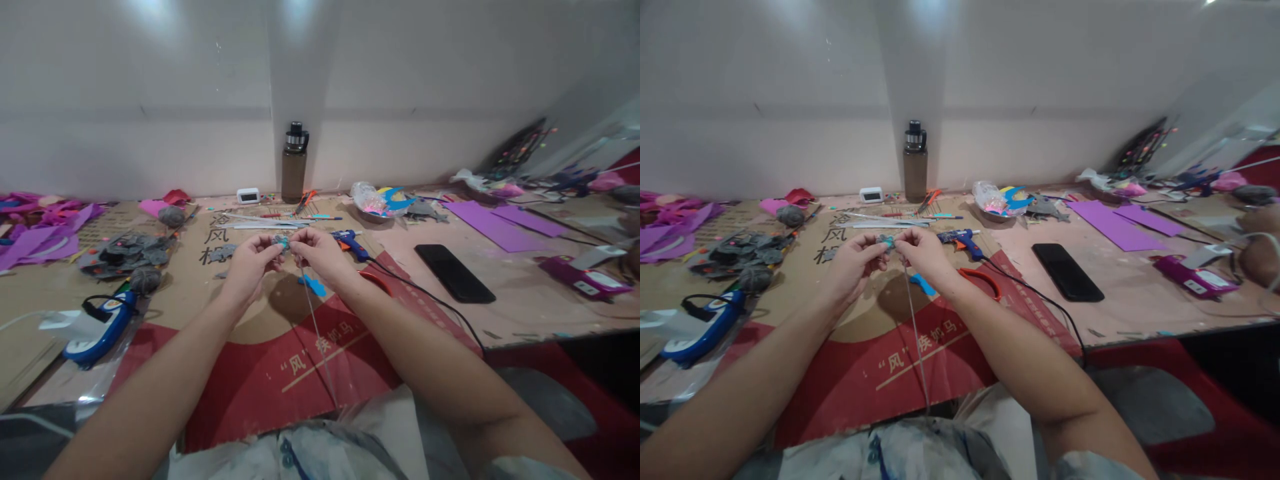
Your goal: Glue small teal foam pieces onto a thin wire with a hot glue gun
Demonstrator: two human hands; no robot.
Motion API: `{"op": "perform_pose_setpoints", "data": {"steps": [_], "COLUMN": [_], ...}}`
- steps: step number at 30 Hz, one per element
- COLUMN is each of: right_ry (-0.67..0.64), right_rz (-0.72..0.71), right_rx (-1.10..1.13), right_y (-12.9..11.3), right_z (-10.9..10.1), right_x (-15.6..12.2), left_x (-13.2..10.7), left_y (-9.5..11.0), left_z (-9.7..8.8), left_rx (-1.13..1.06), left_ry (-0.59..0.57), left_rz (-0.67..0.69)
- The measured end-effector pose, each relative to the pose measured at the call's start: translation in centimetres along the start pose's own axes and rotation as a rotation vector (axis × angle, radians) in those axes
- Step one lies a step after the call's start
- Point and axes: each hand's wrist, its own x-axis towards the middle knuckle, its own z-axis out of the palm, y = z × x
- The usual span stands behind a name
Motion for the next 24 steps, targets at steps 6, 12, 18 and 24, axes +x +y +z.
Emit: {"op": "perform_pose_setpoints", "data": {"steps": [6, 12, 18, 24], "right_ry": [-0.001, -0.040, -0.231, -0.354], "right_rz": [-0.082, -0.039, 0.192, 0.419], "right_rx": [-0.104, -0.005, 0.297, 0.289], "right_y": [-0.1, -0.5, -0.9, -1.6], "right_z": [0.1, 0.0, -0.4, -1.1], "right_x": [-0.1, -0.3, -0.6, -1.0], "left_x": [0.0, 0.4, 1.3, 3.6], "left_y": [0.2, 0.4, -0.1, -0.2], "left_z": [-0.1, -0.4, -1.4, -3.9], "left_rx": [0.011, 0.177, 0.264, 0.074], "left_ry": [0.028, 0.066, 0.127, 0.291], "left_rz": [-0.040, 0.001, 0.109, 0.125]}}
